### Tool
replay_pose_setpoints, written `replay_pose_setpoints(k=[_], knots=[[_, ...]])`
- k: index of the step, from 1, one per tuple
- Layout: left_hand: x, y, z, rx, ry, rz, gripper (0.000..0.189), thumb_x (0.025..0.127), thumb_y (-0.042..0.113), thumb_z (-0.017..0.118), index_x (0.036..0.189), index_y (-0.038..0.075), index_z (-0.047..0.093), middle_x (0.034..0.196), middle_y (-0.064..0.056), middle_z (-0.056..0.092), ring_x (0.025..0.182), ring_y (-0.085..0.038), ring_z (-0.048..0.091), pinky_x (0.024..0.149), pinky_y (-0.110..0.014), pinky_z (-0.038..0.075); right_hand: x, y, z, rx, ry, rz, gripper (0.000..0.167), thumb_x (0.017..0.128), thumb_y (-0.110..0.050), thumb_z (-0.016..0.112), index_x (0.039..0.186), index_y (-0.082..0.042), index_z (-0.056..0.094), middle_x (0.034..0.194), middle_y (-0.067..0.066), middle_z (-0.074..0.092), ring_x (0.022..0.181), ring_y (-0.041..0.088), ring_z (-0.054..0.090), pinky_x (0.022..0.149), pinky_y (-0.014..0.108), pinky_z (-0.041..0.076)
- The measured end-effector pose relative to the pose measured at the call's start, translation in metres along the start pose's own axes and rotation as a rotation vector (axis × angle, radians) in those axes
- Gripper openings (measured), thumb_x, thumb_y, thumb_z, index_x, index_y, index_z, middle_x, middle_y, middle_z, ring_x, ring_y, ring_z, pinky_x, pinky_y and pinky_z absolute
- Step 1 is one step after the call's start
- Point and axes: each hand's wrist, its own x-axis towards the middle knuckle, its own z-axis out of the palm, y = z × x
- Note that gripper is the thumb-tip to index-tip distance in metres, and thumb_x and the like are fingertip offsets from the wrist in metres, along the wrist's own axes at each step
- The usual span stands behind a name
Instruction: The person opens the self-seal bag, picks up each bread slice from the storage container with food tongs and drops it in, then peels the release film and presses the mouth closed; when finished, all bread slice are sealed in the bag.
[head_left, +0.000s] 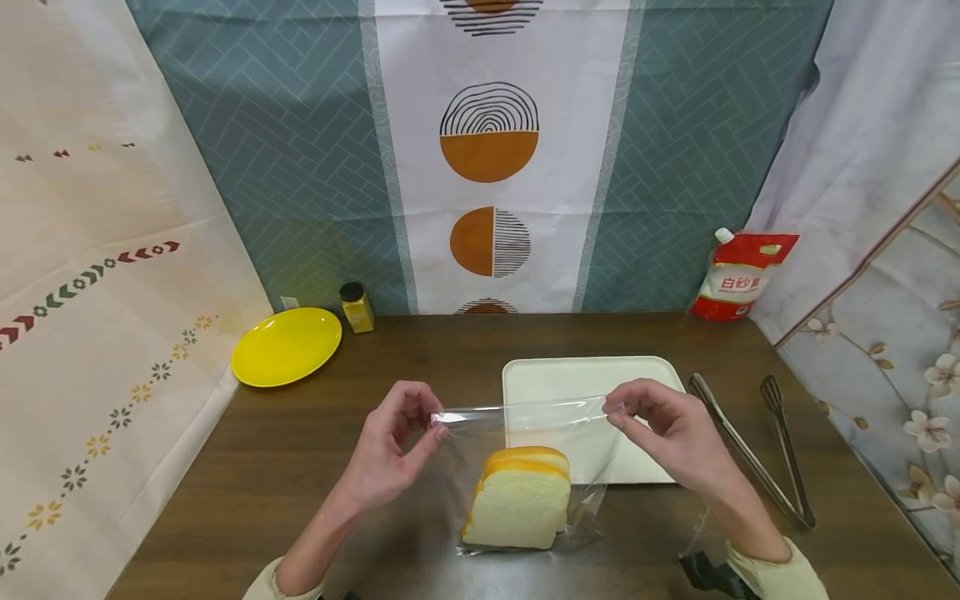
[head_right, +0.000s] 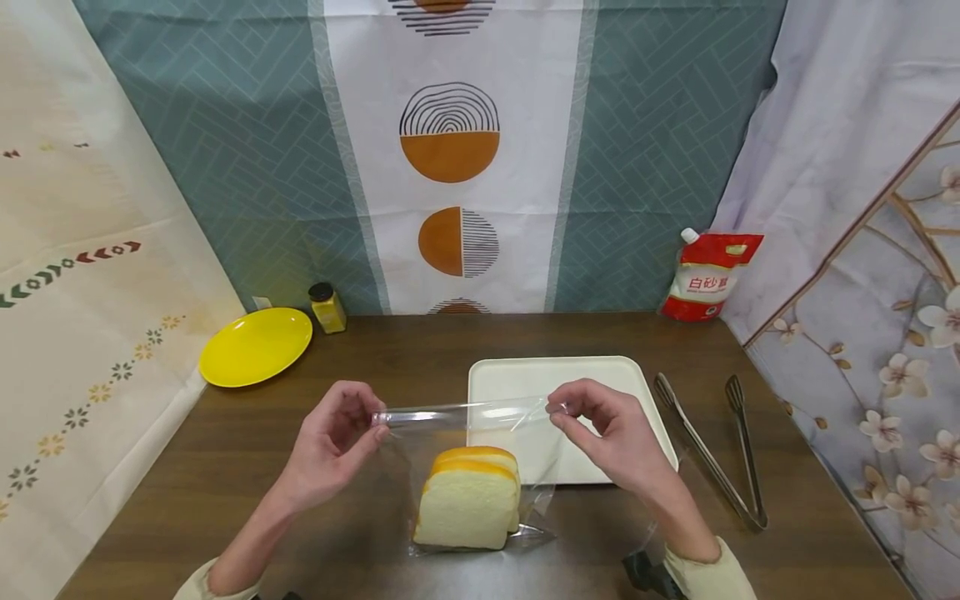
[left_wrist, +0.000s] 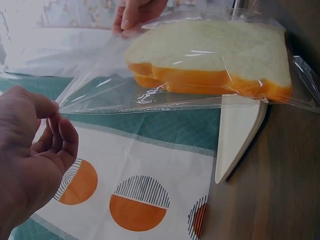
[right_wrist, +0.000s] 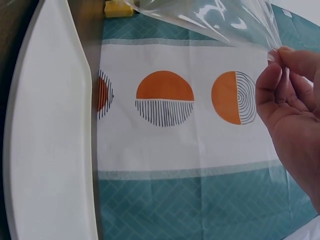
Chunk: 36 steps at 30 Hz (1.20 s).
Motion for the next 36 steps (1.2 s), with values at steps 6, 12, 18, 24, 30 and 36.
replay_pose_setpoints(k=[6, 12, 18, 24, 30, 36], knots=[[-0.001, 0.000, 0.000, 0.015, -0.010, 0.023, 0.043, 0.084, -0.016, 0.069, 0.118, -0.002, 0.049, 0.094, -0.007, 0.058, 0.079, -0.018, 0.056, 0.070, -0.023, 0.054, -0.001, 0.000, 0.000, -0.015, 0.012, -0.060, 0.041, 0.080, 0.023, 0.069, 0.114, 0.001, 0.063, 0.092, 0.009, 0.069, 0.069, 0.014, 0.061, 0.051, 0.025, 0.046], [-0.002, -0.002, 0.003, -0.002, 0.003, 0.020, 0.044, 0.084, -0.018, 0.067, 0.123, -0.003, 0.051, 0.091, -0.008, 0.056, 0.078, -0.019, 0.055, 0.071, -0.023, 0.052, 0.000, 0.000, -0.001, -0.003, -0.005, -0.071, 0.051, 0.082, 0.024, 0.065, 0.128, 0.006, 0.055, 0.095, 0.011, 0.070, 0.078, 0.016, 0.067, 0.060, 0.023, 0.051], [-0.005, -0.002, 0.008, -0.033, 0.048, -0.072, 0.034, 0.086, -0.014, 0.068, 0.116, -0.002, 0.059, 0.089, -0.007, 0.056, 0.078, -0.019, 0.055, 0.072, -0.024, 0.052, 0.000, -0.001, -0.001, 0.000, -0.014, -0.076, 0.050, 0.081, 0.024, 0.066, 0.127, 0.005, 0.056, 0.095, 0.012, 0.071, 0.081, 0.016, 0.068, 0.068, 0.023, 0.055], [-0.004, -0.003, 0.015, -0.034, 0.099, -0.129, 0.019, 0.087, -0.008, 0.073, 0.101, 0.003, 0.066, 0.088, -0.010, 0.062, 0.078, -0.020, 0.059, 0.072, -0.026, 0.055, -0.001, 0.001, -0.001, 0.009, -0.006, -0.106, 0.053, 0.080, 0.026, 0.065, 0.127, 0.004, 0.057, 0.095, 0.011, 0.071, 0.083, 0.016, 0.068, 0.068, 0.022, 0.054], [-0.004, 0.002, 0.018, -0.047, 0.079, -0.174, 0.016, 0.088, -0.006, 0.073, 0.100, 0.004, 0.068, 0.093, -0.010, 0.071, 0.083, -0.020, 0.068, 0.080, -0.029, 0.056, 0.002, -0.002, -0.006, -0.068, -0.042, -0.135, 0.049, 0.078, 0.026, 0.067, 0.120, 0.001, 0.062, 0.094, 0.008, 0.070, 0.086, 0.014, 0.066, 0.078, 0.020, 0.052], [-0.006, 0.006, 0.019, -0.032, 0.074, -0.122, 0.019, 0.087, -0.008, 0.072, 0.100, 0.005, 0.069, 0.091, -0.012, 0.070, 0.080, -0.026, 0.067, 0.078, -0.030, 0.057, 0.026, -0.027, -0.005, -0.419, -0.186, -0.232, 0.033, 0.077, -0.002, 0.079, 0.106, -0.014, 0.069, 0.100, -0.009, 0.068, 0.094, 0.011, 0.062, 0.083, 0.031, 0.048]])
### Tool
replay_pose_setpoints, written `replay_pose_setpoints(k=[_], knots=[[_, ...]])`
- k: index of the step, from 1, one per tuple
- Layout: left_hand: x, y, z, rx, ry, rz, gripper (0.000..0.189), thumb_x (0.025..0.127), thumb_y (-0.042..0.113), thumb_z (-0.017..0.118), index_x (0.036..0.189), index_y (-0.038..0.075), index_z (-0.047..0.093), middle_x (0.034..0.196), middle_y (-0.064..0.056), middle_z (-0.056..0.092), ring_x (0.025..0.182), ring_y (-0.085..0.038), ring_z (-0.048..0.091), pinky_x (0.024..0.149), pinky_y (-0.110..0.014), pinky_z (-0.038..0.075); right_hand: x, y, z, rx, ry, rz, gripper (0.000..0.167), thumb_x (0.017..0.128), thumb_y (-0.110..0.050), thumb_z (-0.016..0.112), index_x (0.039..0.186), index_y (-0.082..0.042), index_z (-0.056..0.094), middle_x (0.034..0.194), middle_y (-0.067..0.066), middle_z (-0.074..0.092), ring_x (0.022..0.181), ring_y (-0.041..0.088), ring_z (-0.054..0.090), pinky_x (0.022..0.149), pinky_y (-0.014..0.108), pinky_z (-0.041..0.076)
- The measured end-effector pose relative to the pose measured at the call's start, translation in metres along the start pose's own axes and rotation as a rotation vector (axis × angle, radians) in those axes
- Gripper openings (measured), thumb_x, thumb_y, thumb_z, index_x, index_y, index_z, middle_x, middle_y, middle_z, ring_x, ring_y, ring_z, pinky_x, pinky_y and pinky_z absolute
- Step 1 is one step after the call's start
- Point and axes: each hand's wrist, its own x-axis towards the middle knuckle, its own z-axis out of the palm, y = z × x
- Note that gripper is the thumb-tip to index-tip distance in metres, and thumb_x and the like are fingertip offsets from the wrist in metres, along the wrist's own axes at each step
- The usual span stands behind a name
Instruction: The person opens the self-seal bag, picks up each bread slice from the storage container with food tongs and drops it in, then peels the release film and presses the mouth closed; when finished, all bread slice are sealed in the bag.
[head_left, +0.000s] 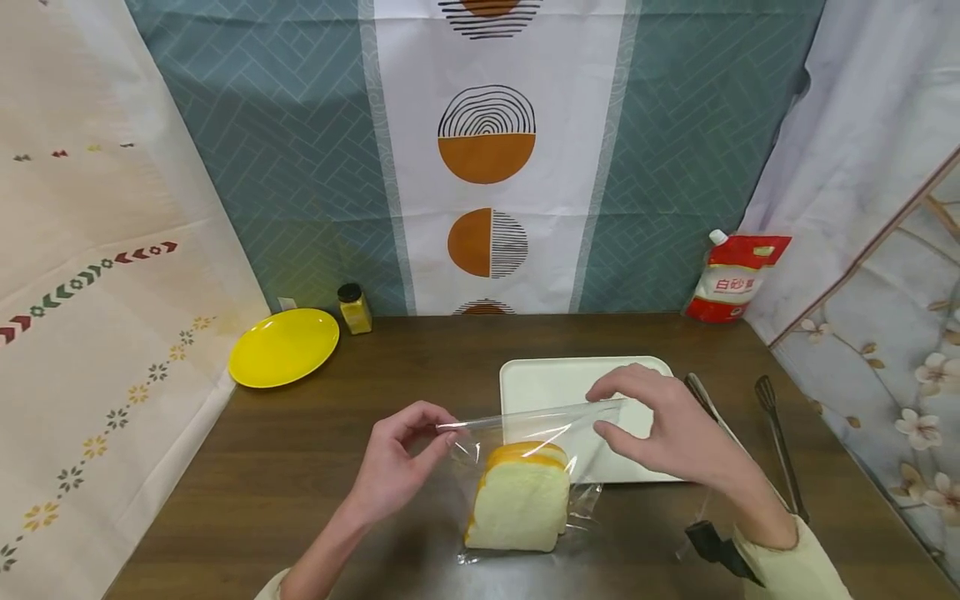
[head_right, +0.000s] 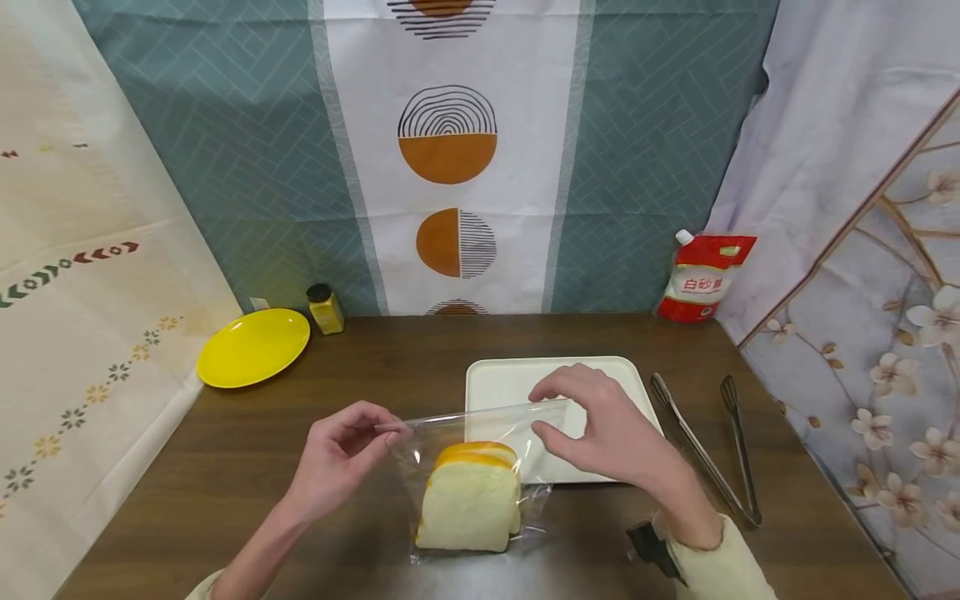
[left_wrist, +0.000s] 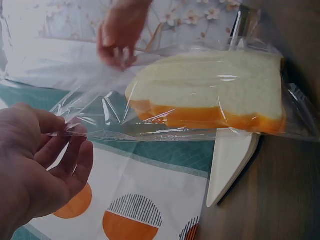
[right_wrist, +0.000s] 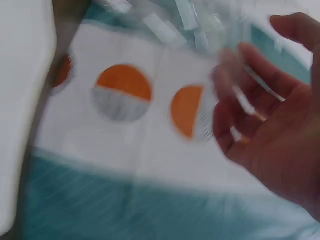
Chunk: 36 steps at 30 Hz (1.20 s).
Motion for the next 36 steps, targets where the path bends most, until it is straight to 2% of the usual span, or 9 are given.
replay_pose_setpoints(k=[3, 5, 10, 14, 18, 21, 26, 36], knots=[[-0.001, 0.001, 0.000, 0.001, -0.006, 0.024, 0.020, 0.087, -0.008, 0.073, 0.100, 0.006, 0.069, 0.091, -0.013, 0.070, 0.079, -0.027, 0.067, 0.077, -0.030, 0.057, 0.026, -0.015, 0.006, -0.121, -0.091, -0.066, 0.030, 0.077, -0.017, 0.083, 0.103, -0.013, 0.069, 0.100, -0.007, 0.068, 0.095, 0.014, 0.060, 0.082, 0.038, 0.047], [-0.001, 0.002, 0.001, -0.001, -0.007, 0.032, 0.021, 0.086, -0.008, 0.073, 0.100, 0.007, 0.069, 0.091, -0.011, 0.070, 0.079, -0.025, 0.067, 0.077, -0.030, 0.057, 0.045, -0.025, 0.015, -0.154, -0.179, -0.108, 0.030, 0.079, -0.024, 0.083, 0.103, -0.012, 0.069, 0.099, -0.007, 0.068, 0.094, 0.013, 0.061, 0.081, 0.039, 0.047], [-0.002, 0.002, 0.005, -0.026, -0.012, 0.068, 0.023, 0.083, -0.012, 0.074, 0.097, 0.006, 0.069, 0.089, -0.008, 0.069, 0.079, -0.019, 0.066, 0.079, -0.030, 0.057, 0.085, -0.041, 0.044, -0.049, -0.421, -0.190, 0.019, 0.084, -0.026, 0.081, 0.095, -0.013, 0.073, 0.087, -0.012, 0.068, 0.080, 0.004, 0.061, 0.076, 0.025, 0.050], [-0.003, 0.004, 0.009, -0.021, -0.021, 0.112, 0.021, 0.083, -0.012, 0.074, 0.096, 0.004, 0.069, 0.088, -0.008, 0.069, 0.079, -0.019, 0.066, 0.079, -0.029, 0.057, 0.099, -0.051, 0.054, -0.001, -0.538, -0.142, 0.008, 0.085, -0.021, 0.080, 0.082, -0.016, 0.074, 0.069, -0.018, 0.061, 0.061, -0.002, 0.051, 0.060, 0.017, 0.045], [-0.003, 0.008, 0.011, 0.021, -0.010, 0.157, 0.020, 0.083, -0.009, 0.076, 0.097, 0.004, 0.070, 0.086, -0.009, 0.069, 0.077, -0.018, 0.067, 0.077, -0.028, 0.057, 0.102, -0.056, 0.054, -0.038, -0.575, -0.101, 0.011, 0.086, -0.018, 0.079, 0.076, -0.018, 0.074, 0.060, -0.020, 0.053, 0.052, -0.002, 0.044, 0.051, 0.017, 0.041], [-0.004, 0.011, 0.012, 0.051, 0.010, 0.182, 0.019, 0.082, -0.008, 0.077, 0.095, 0.005, 0.071, 0.084, -0.008, 0.070, 0.075, -0.018, 0.068, 0.074, -0.027, 0.057, 0.101, -0.058, 0.050, -0.061, -0.564, -0.117, 0.017, 0.086, -0.019, 0.079, 0.070, -0.020, 0.073, 0.055, -0.020, 0.047, 0.050, -0.002, 0.038, 0.048, 0.017, 0.037], [-0.003, 0.015, 0.013, 0.057, 0.041, 0.175, 0.019, 0.082, -0.009, 0.077, 0.093, 0.006, 0.070, 0.083, -0.005, 0.071, 0.073, -0.017, 0.068, 0.073, -0.027, 0.057, 0.097, -0.057, 0.045, -0.070, -0.531, -0.117, 0.023, 0.086, -0.019, 0.080, 0.066, -0.020, 0.068, 0.051, -0.018, 0.036, 0.050, -0.002, 0.031, 0.046, 0.018, 0.030], [-0.002, 0.015, 0.013, 0.033, 0.078, 0.173, 0.018, 0.082, -0.011, 0.075, 0.090, 0.004, 0.069, 0.080, -0.006, 0.070, 0.072, -0.017, 0.066, 0.071, -0.025, 0.056, 0.085, -0.049, 0.035, -0.035, -0.510, -0.078, 0.016, 0.084, -0.013, 0.079, 0.071, -0.018, 0.071, 0.061, -0.021, 0.054, 0.058, -0.005, 0.046, 0.057, 0.017, 0.043]])
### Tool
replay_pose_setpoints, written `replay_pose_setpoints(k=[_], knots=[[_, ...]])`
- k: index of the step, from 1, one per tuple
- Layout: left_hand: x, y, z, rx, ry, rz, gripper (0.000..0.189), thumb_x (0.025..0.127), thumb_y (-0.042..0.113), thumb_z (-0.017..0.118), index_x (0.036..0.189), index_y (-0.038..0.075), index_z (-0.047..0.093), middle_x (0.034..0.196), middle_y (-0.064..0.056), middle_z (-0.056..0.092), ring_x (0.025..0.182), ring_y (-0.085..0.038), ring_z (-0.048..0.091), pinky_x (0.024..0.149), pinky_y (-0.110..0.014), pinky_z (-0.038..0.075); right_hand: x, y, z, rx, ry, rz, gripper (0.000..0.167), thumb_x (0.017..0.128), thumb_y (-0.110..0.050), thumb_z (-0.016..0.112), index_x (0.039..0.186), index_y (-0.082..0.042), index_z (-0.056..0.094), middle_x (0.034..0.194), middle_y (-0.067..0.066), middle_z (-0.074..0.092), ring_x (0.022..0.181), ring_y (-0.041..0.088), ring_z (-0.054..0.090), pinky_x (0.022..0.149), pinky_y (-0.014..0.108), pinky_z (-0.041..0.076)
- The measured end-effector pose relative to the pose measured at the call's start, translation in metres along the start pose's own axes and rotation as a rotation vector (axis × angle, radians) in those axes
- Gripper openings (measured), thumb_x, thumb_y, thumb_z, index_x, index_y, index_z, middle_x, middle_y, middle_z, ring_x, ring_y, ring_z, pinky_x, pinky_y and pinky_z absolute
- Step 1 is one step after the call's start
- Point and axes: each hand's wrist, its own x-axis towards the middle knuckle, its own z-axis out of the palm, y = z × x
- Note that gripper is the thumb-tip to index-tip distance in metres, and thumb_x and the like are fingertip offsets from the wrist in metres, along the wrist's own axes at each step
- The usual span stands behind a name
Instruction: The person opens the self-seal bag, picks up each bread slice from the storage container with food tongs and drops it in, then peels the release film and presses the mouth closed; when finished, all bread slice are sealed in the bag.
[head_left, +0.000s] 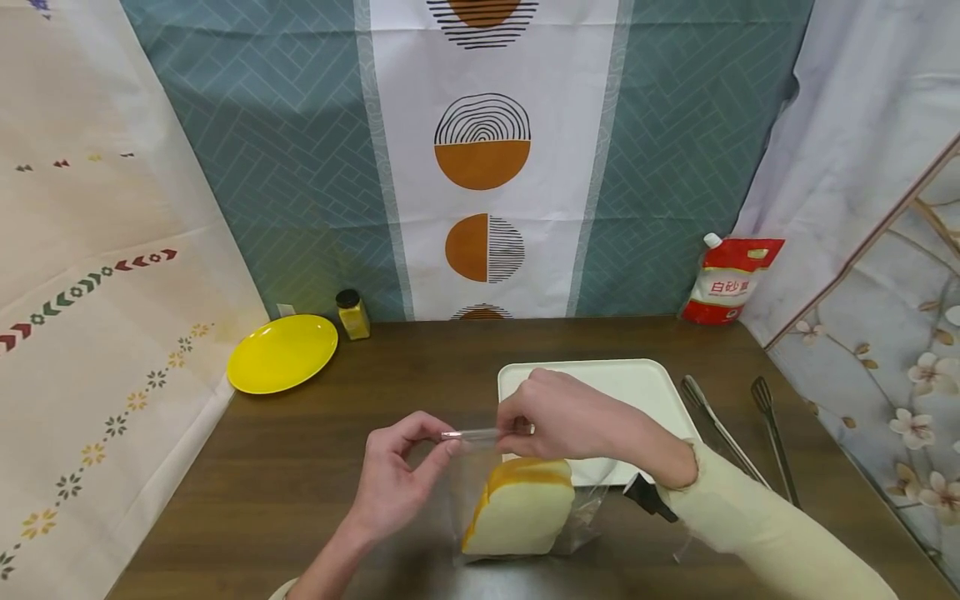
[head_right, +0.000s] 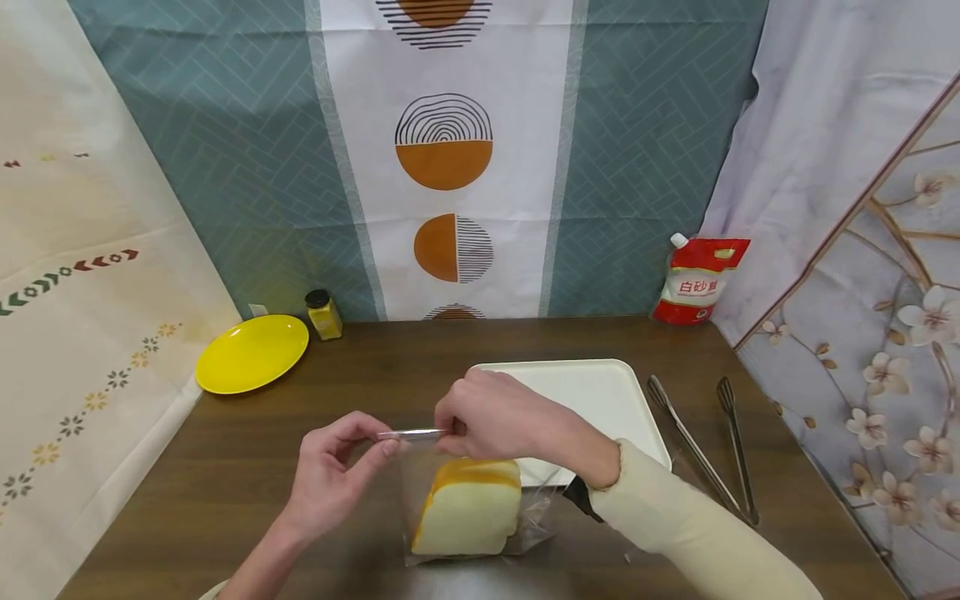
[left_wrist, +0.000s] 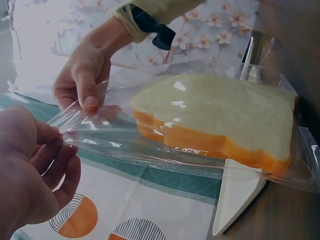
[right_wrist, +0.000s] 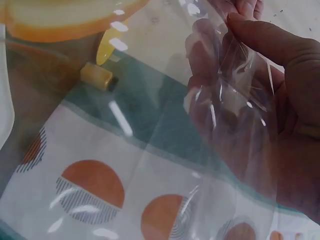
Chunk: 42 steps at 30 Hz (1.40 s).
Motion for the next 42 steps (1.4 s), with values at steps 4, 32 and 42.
replay_pose_setpoints(k=[4, 32, 42], knots=[[-0.001, -0.001, -0.001, -0.019, 0.000, -0.009, 0.019, 0.082, -0.013, 0.075, 0.090, 0.004, 0.069, 0.081, -0.007, 0.071, 0.073, -0.018, 0.067, 0.071, -0.024, 0.056, -0.005, 0.003, 0.001, 0.016, 0.006, 0.017, 0.014, 0.084, -0.013, 0.079, 0.074, -0.018, 0.072, 0.065, -0.021, 0.058, 0.060, -0.007, 0.049, 0.060, 0.017, 0.045], [-0.006, -0.006, -0.010, -0.017, 0.020, -0.039, 0.022, 0.081, -0.017, 0.073, 0.091, 0.002, 0.066, 0.084, -0.011, 0.071, 0.076, -0.018, 0.066, 0.072, -0.023, 0.055, -0.045, 0.021, -0.001, 0.100, 0.077, 0.088, 0.016, 0.085, -0.004, 0.076, 0.078, -0.016, 0.070, 0.072, -0.019, 0.061, 0.066, -0.004, 0.057, 0.067, 0.025, 0.054], [-0.009, -0.010, -0.012, -0.026, 0.032, -0.030, 0.023, 0.081, -0.020, 0.070, 0.090, 0.001, 0.066, 0.083, -0.010, 0.070, 0.075, -0.020, 0.066, 0.071, -0.022, 0.055, -0.061, 0.026, 0.000, 0.146, 0.112, 0.119, 0.018, 0.085, -0.001, 0.074, 0.081, -0.018, 0.070, 0.075, -0.021, 0.062, 0.071, -0.002, 0.061, 0.069, 0.025, 0.055]])
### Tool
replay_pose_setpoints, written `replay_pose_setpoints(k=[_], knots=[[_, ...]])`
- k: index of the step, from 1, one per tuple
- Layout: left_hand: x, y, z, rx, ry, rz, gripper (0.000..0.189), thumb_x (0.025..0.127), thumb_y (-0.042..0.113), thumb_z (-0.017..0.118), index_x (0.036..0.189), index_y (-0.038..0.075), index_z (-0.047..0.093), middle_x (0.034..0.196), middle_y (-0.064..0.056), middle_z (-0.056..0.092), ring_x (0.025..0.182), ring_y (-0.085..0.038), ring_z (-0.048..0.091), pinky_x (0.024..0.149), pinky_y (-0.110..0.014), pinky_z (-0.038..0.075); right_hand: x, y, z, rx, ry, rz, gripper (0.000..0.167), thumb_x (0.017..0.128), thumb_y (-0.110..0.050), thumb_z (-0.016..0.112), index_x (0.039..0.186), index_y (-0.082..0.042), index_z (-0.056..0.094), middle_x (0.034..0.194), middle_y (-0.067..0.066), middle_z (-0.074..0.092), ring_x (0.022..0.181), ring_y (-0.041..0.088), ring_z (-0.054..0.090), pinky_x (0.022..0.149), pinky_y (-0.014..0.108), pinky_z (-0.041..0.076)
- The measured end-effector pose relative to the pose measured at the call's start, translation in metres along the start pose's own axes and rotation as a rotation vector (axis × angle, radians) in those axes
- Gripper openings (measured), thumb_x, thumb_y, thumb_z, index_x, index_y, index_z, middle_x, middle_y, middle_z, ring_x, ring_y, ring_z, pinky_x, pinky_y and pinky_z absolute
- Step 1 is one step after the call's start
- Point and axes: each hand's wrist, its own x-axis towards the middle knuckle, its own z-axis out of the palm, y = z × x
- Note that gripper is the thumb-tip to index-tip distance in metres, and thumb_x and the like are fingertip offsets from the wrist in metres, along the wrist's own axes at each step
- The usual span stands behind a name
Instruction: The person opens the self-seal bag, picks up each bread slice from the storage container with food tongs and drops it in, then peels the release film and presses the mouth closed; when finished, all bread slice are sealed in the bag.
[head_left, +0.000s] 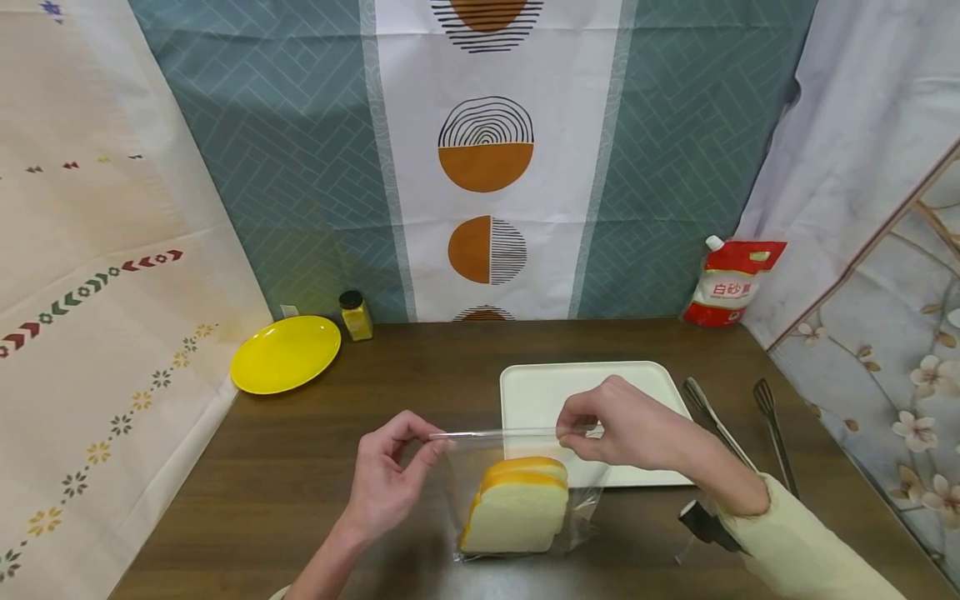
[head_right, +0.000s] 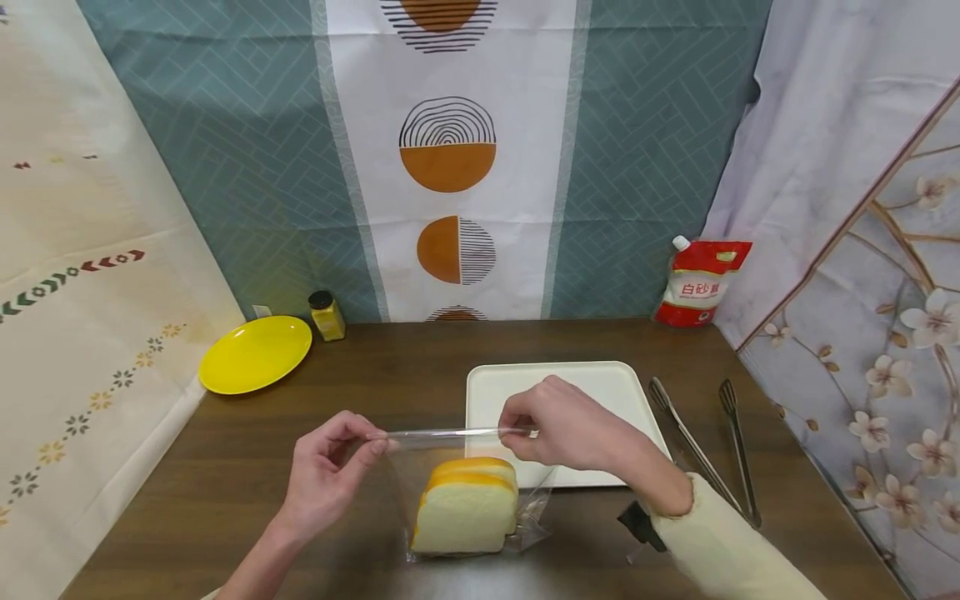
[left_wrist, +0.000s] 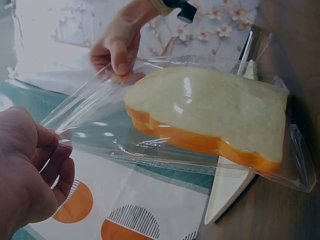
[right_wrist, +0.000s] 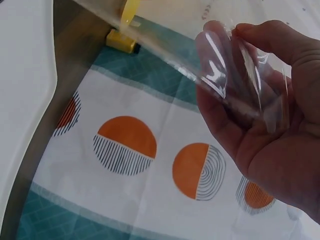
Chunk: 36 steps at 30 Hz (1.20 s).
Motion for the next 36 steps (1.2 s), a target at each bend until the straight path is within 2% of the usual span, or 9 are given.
replay_pose_setpoints(k=[4, 11, 14, 17, 21, 23, 30, 32, 36], knots=[[0.000, -0.002, -0.002, -0.009, 0.011, -0.007, 0.024, 0.081, -0.021, 0.069, 0.090, 0.001, 0.065, 0.083, -0.010, 0.070, 0.075, -0.022, 0.066, 0.070, -0.023, 0.055, -0.009, 0.004, -0.001, 0.007, 0.025, 0.019, 0.020, 0.083, 0.001, 0.073, 0.082, -0.018, 0.070, 0.077, -0.020, 0.063, 0.074, -0.001, 0.062, 0.071, 0.027, 0.056], [0.000, 0.001, -0.005, -0.007, 0.010, -0.073, 0.023, 0.082, -0.019, 0.069, 0.090, 0.002, 0.066, 0.085, -0.008, 0.071, 0.077, -0.022, 0.066, 0.070, -0.025, 0.056, -0.023, 0.012, -0.001, 0.023, 0.077, 0.008, 0.017, 0.084, 0.001, 0.074, 0.086, -0.016, 0.072, 0.079, -0.016, 0.066, 0.066, -0.001, 0.055, 0.059, 0.026, 0.051], [-0.001, 0.002, -0.005, -0.009, 0.012, -0.076, 0.014, 0.086, -0.013, 0.070, 0.091, 0.000, 0.065, 0.084, -0.011, 0.070, 0.077, -0.022, 0.066, 0.072, -0.025, 0.056, -0.027, 0.017, 0.001, 0.034, 0.106, -0.015, 0.016, 0.085, 0.000, 0.076, 0.087, -0.016, 0.072, 0.080, -0.015, 0.068, 0.068, -0.001, 0.058, 0.060, 0.026, 0.052], [-0.002, 0.001, -0.004, -0.019, 0.017, -0.052, 0.008, 0.089, -0.007, 0.071, 0.091, -0.003, 0.064, 0.084, -0.013, 0.069, 0.076, -0.022, 0.066, 0.073, -0.024, 0.056, -0.031, 0.021, 0.004, 0.052, 0.141, -0.041, 0.017, 0.084, 0.000, 0.077, 0.087, -0.016, 0.072, 0.080, -0.015, 0.068, 0.069, 0.000, 0.060, 0.062, 0.024, 0.052], [-0.002, 0.000, -0.004, -0.015, 0.026, -0.027, 0.013, 0.086, -0.015, 0.068, 0.091, -0.003, 0.064, 0.083, -0.014, 0.068, 0.076, -0.021, 0.067, 0.073, -0.024, 0.056, -0.037, 0.026, 0.005, 0.065, 0.189, -0.059, 0.020, 0.083, 0.002, 0.078, 0.088, -0.016, 0.072, 0.080, -0.014, 0.068, 0.070, 0.001, 0.062, 0.065, 0.020, 0.051], [-0.003, 0.000, -0.005, -0.014, 0.031, -0.043, 0.020, 0.084, -0.020, 0.067, 0.091, -0.001, 0.065, 0.083, -0.011, 0.069, 0.077, -0.018, 0.067, 0.073, -0.024, 0.056, -0.040, 0.027, 0.005, 0.065, 0.204, -0.055, 0.021, 0.083, 0.003, 0.078, 0.088, -0.016, 0.072, 0.080, -0.014, 0.068, 0.071, 0.002, 0.062, 0.066, 0.018, 0.050], [-0.003, -0.002, -0.007, -0.019, 0.037, -0.053, 0.016, 0.085, -0.018, 0.067, 0.090, -0.003, 0.063, 0.083, -0.013, 0.069, 0.076, -0.018, 0.069, 0.073, -0.025, 0.057, -0.049, 0.028, 0.007, 0.071, 0.229, -0.006, 0.020, 0.083, 0.001, 0.078, 0.090, -0.017, 0.073, 0.082, -0.011, 0.070, 0.072, 0.003, 0.063, 0.068, 0.023, 0.054], [-0.004, -0.001, -0.007, -0.016, 0.033, -0.074, 0.018, 0.085, -0.019, 0.067, 0.090, -0.002, 0.064, 0.084, -0.012, 0.069, 0.077, -0.017, 0.070, 0.074, -0.026, 0.057, -0.051, 0.029, 0.008, 0.066, 0.247, -0.008, 0.020, 0.083, 0.001, 0.079, 0.090, -0.017, 0.073, 0.082, -0.012, 0.070, 0.072, 0.003, 0.063, 0.068, 0.021, 0.053], [-0.004, -0.002, -0.008, -0.023, 0.025, -0.065, 0.021, 0.083, -0.021, 0.066, 0.091, -0.002, 0.064, 0.083, -0.013, 0.068, 0.077, -0.018, 0.069, 0.075, -0.025, 0.056, -0.054, 0.031, 0.011, 0.065, 0.301, -0.039, 0.023, 0.081, 0.001, 0.081, 0.091, -0.018, 0.074, 0.083, -0.012, 0.070, 0.072, 0.003, 0.064, 0.070, 0.017, 0.052]])
